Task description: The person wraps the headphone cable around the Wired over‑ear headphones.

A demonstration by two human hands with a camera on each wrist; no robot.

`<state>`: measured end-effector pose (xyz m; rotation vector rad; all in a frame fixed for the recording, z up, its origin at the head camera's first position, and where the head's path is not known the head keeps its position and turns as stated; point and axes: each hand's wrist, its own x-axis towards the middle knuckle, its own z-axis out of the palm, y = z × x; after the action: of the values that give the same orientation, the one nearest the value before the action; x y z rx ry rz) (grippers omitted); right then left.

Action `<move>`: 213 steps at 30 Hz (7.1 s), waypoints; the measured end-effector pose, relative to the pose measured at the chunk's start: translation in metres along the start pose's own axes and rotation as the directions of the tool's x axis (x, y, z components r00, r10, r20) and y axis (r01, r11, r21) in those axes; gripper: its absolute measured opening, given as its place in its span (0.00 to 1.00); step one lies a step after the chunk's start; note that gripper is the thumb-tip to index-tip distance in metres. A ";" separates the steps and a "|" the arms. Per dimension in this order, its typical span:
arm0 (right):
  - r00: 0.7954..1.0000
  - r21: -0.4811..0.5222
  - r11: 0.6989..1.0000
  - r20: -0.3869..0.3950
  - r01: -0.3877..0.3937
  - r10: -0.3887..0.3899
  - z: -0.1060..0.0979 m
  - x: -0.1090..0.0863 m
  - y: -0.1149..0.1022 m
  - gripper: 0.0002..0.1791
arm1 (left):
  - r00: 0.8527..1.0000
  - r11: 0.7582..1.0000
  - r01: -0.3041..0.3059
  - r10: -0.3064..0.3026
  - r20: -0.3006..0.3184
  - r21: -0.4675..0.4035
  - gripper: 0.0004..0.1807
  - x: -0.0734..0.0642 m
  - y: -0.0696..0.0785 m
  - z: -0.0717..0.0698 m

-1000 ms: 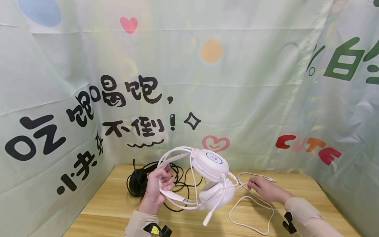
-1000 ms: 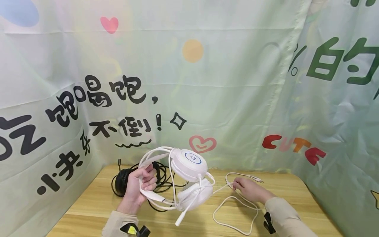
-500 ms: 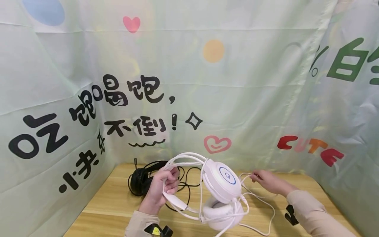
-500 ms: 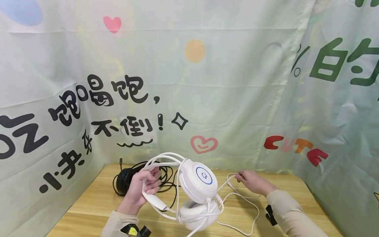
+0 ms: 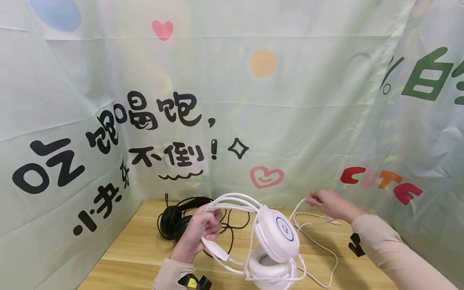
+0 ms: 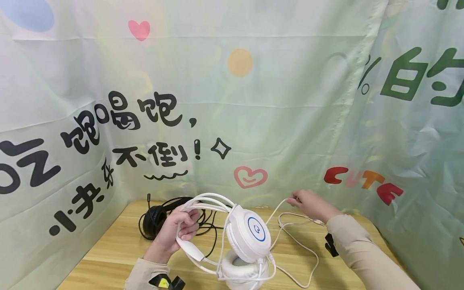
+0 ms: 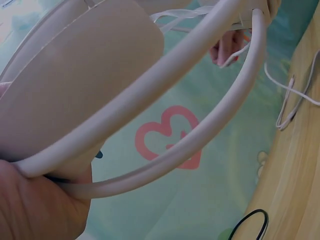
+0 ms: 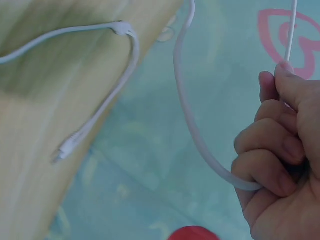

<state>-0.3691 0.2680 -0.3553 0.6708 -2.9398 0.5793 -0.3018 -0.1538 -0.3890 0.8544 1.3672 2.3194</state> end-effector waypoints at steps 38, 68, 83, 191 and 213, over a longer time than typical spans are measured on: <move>0.994 -0.213 0.976 -0.093 0.043 -0.064 -0.063 0.018 -0.084 0.17 | 0.940 0.915 0.162 -0.029 -0.340 0.368 0.29 0.002 0.000 0.011; 0.991 -0.166 0.985 -0.116 0.050 -0.070 -0.095 0.015 -0.136 0.26 | 0.833 0.859 0.123 0.183 -0.523 0.497 0.27 0.004 0.000 0.011; 0.996 -0.001 1.000 -0.082 0.022 -0.022 -0.106 0.012 -0.155 0.25 | 0.725 0.675 0.170 0.408 -0.555 0.718 0.28 0.005 -0.002 0.011; 0.960 0.574 0.775 -0.072 0.263 -0.272 0.058 -0.066 -0.192 0.14 | 0.608 0.963 -0.177 0.269 -0.747 0.203 0.32 0.056 -0.012 -0.004; 0.980 0.604 0.774 -0.066 0.190 -0.188 0.095 -0.058 -0.183 0.16 | 0.603 0.972 -0.191 0.224 -0.766 0.134 0.34 0.064 -0.024 0.012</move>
<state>-0.2361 0.1027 -0.3888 0.9935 -2.5999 1.5271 -0.3443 -0.0992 -0.3836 -0.0811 1.6764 3.0382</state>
